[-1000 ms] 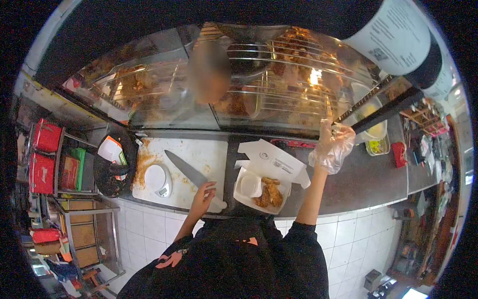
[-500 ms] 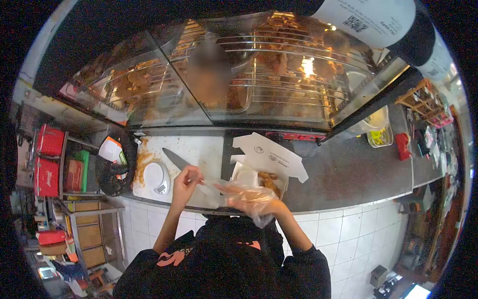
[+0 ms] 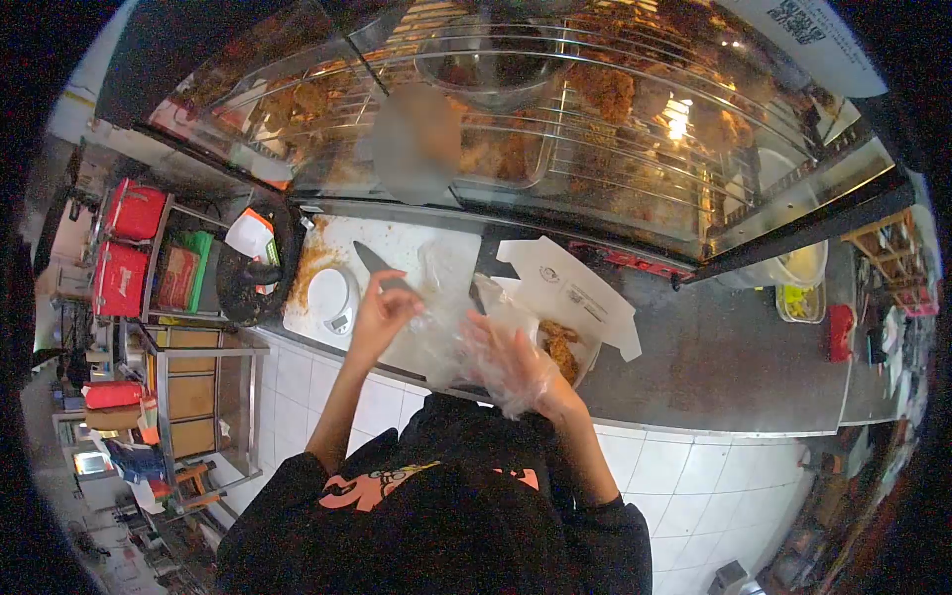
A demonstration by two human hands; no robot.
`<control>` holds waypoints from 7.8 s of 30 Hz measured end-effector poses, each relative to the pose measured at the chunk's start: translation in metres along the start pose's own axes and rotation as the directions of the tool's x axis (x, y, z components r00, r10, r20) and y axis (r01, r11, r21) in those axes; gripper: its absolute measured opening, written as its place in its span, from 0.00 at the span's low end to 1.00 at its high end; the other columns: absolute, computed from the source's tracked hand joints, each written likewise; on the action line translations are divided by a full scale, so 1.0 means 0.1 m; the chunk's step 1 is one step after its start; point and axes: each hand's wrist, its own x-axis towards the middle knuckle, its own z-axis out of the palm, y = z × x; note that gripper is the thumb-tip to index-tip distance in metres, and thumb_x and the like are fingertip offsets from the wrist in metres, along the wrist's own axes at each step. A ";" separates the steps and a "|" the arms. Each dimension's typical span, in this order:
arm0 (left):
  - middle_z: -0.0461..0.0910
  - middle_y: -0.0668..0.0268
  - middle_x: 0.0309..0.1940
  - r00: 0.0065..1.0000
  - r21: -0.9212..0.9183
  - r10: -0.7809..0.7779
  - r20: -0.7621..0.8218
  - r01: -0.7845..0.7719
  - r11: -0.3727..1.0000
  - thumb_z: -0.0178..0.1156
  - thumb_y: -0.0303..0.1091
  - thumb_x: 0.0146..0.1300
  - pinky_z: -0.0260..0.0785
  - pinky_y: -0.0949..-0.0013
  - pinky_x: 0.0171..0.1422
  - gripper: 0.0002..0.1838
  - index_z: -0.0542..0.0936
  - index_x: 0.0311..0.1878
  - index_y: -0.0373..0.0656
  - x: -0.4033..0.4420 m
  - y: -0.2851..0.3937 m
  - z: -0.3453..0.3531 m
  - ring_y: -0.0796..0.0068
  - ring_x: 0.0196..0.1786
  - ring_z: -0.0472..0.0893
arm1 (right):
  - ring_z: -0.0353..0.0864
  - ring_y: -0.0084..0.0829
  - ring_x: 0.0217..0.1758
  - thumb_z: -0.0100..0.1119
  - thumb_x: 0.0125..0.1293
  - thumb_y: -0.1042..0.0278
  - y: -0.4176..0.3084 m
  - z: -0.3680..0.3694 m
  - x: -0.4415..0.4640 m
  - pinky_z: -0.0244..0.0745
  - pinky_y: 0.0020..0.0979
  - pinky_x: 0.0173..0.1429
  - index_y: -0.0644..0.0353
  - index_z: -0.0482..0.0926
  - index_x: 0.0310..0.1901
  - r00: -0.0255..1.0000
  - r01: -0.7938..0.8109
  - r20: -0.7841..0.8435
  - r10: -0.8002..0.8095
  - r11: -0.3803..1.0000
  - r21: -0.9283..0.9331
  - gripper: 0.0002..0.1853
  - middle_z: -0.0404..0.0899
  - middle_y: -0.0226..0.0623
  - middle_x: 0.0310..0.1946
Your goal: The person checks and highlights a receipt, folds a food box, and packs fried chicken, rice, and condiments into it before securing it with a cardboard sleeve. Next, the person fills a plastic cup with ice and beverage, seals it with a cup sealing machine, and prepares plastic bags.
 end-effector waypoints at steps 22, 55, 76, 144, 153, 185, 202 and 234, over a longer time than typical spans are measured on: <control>0.78 0.55 0.33 0.924 0.171 0.004 -0.384 0.067 0.983 0.74 0.34 0.43 0.76 0.69 0.28 0.46 0.57 0.64 0.39 0.88 -0.89 -1.48 0.70 0.29 0.80 | 0.77 0.36 0.35 0.56 0.63 0.64 0.49 -0.72 -0.73 0.71 0.33 0.40 0.68 0.72 0.37 0.394 -0.470 -0.521 -0.757 0.322 -0.822 0.12 0.77 0.49 0.34; 0.81 0.56 0.31 0.999 0.627 -0.024 0.033 -0.002 0.779 0.61 0.37 0.56 0.72 0.66 0.41 0.12 0.78 0.40 0.40 0.54 -0.93 1.16 0.64 0.34 0.82 | 0.83 0.44 0.40 0.60 0.59 0.61 0.34 -1.67 -1.10 0.77 0.35 0.43 0.70 0.79 0.43 0.637 -0.397 -0.546 -0.544 0.376 -0.837 0.19 0.80 0.54 0.36; 0.82 0.56 0.32 0.979 0.404 -0.184 -0.083 0.202 0.892 0.61 0.43 0.57 0.74 0.67 0.40 0.15 0.82 0.38 0.39 0.21 -0.72 2.75 0.66 0.32 0.83 | 0.82 0.26 0.26 0.55 0.63 0.67 -0.60 -2.51 -2.06 0.74 0.29 0.24 0.71 0.78 0.42 0.596 -0.319 -0.675 -0.436 0.642 -0.697 0.14 0.81 0.43 0.25; 0.70 0.45 0.55 0.907 -0.843 0.106 0.407 0.328 0.427 0.38 0.53 0.69 0.71 0.56 0.54 0.31 0.49 0.71 0.55 0.38 1.74 4.95 0.54 0.51 0.77 | 0.80 0.45 0.32 0.56 0.60 0.66 -3.96 -2.92 -2.36 0.75 0.35 0.41 0.64 0.78 0.40 0.793 -0.041 0.095 -0.602 -0.208 -0.977 0.11 0.80 0.46 0.30; 0.71 0.45 0.54 0.912 -0.820 0.063 0.405 0.332 0.467 0.37 0.52 0.69 0.70 0.58 0.56 0.30 0.54 0.69 0.46 0.23 1.86 5.00 0.56 0.53 0.77 | 0.80 0.43 0.34 0.60 0.56 0.65 -4.11 -3.36 -2.28 0.76 0.37 0.42 0.67 0.78 0.40 0.935 -0.352 -0.255 -0.245 -0.577 -0.737 0.14 0.80 0.48 0.37; 0.78 0.66 0.36 0.844 -0.072 -0.534 0.048 0.536 0.841 0.49 0.42 0.68 0.69 0.70 0.45 0.17 0.76 0.46 0.36 -0.05 0.27 8.35 0.73 0.37 0.77 | 0.80 0.41 0.32 0.57 0.56 0.75 -6.21 -5.75 -6.69 0.73 0.34 0.37 0.65 0.79 0.32 0.269 -0.592 -0.013 -0.963 -0.155 -0.791 0.04 0.79 0.45 0.28; 0.58 0.50 0.62 0.827 0.555 0.158 -0.539 0.207 0.806 0.65 0.26 0.50 0.58 0.56 0.66 0.41 0.54 0.67 0.35 0.00 -0.41 8.01 0.55 0.63 0.62 | 0.80 0.28 0.30 0.64 0.55 0.64 -8.17 -7.25 -6.52 0.72 0.30 0.37 0.64 0.82 0.35 -0.069 -0.520 -0.130 -0.989 0.147 -0.842 0.12 0.82 0.40 0.27; 0.53 0.64 0.69 0.998 0.785 -0.032 -0.062 0.068 0.616 0.71 0.52 0.37 0.31 0.33 0.70 0.57 0.52 0.69 0.46 -0.27 -0.16 8.06 0.48 0.74 0.38 | 0.82 0.38 0.24 0.58 0.52 0.65 -2.35 -4.52 -4.60 0.76 0.40 0.28 0.57 0.81 0.22 0.999 -0.029 -0.036 -0.001 -0.596 -0.803 0.08 0.79 0.41 0.21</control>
